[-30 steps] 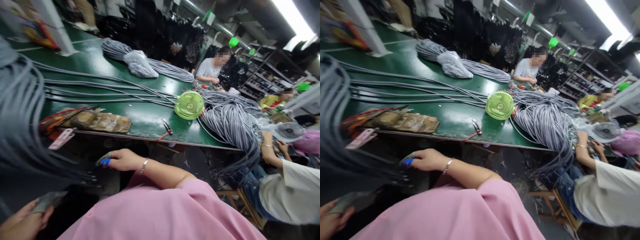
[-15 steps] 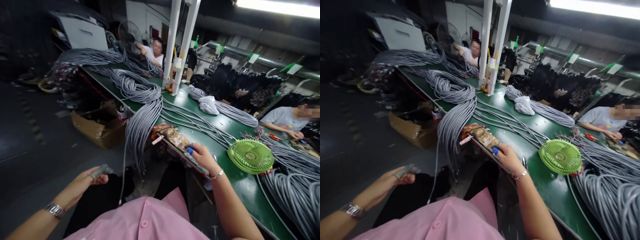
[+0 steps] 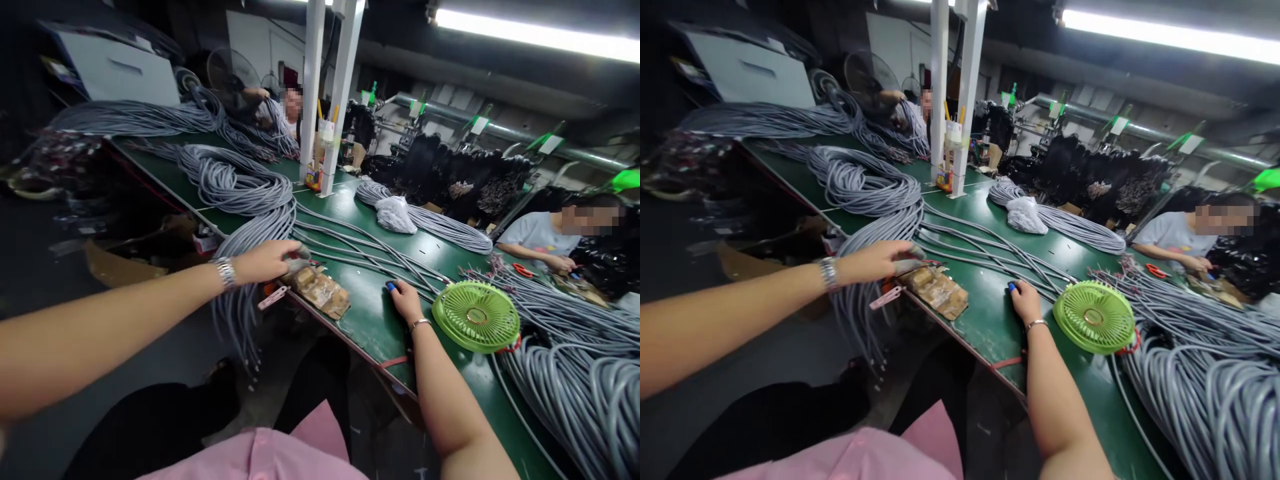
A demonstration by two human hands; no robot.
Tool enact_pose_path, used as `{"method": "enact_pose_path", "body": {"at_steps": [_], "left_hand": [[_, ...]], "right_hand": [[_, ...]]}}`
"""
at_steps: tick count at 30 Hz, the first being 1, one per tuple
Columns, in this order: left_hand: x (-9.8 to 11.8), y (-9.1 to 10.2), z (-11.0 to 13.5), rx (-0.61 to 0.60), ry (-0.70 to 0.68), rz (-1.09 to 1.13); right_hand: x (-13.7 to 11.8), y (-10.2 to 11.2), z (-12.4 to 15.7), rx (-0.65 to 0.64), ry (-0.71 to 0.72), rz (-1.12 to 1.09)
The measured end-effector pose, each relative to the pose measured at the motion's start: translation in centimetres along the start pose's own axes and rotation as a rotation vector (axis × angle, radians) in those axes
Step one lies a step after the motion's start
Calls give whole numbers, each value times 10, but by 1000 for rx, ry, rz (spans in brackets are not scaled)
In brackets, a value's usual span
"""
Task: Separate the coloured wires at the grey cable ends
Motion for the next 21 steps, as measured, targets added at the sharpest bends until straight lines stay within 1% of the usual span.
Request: {"method": "enact_pose_path", "body": {"at_steps": [1, 2, 4, 5, 7, 9, 11, 13, 14, 16, 18, 21], "left_hand": [[11, -32, -18, -164, -109, -237], [16, -60, -34, -256, -207, -437], [18, -107, -63, -356, -359, -724], [18, -128, -77, -369, -409, -814], [17, -168, -98, -425, -503, -930], [18, -206, -111, -500, -574, -970], [18, -237, -120, -571, -584, -981], [18, -256, -127, -585, -538, -995], [17, -263, -128, -586, -518, -1007], [13, -270, -125, -590, -509, -1035], [9, -271, -117, -606, -533, -1058], [3, -262, -105, -605, -542, -1078]], "right_hand": [[2, -2, -1, -2, -2, -3], [4, -4, -2, -6, -2, -7], [6, -7, -3, -17, 2, -21], [7, -8, -4, -25, 6, -28], [9, -10, -4, -44, 11, -38], [11, -11, -5, -60, 12, -41], [12, -11, -6, -69, 8, -40], [13, -12, -6, -73, -1, -36], [14, -12, -7, -73, -6, -32], [14, -12, -7, -78, -12, -25], [14, -13, -7, -83, -13, -23], [14, -12, -7, -81, -21, -19]]}}
Point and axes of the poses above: each hand's wrist, its own z-axis away from the middle knuckle, its own y-axis out of the back of the hand, x = y × z, the point moved 8 cm from there along -z, towards the middle knuckle, and after that the axes turned 5 degrees about y, right-handed, at the moved point
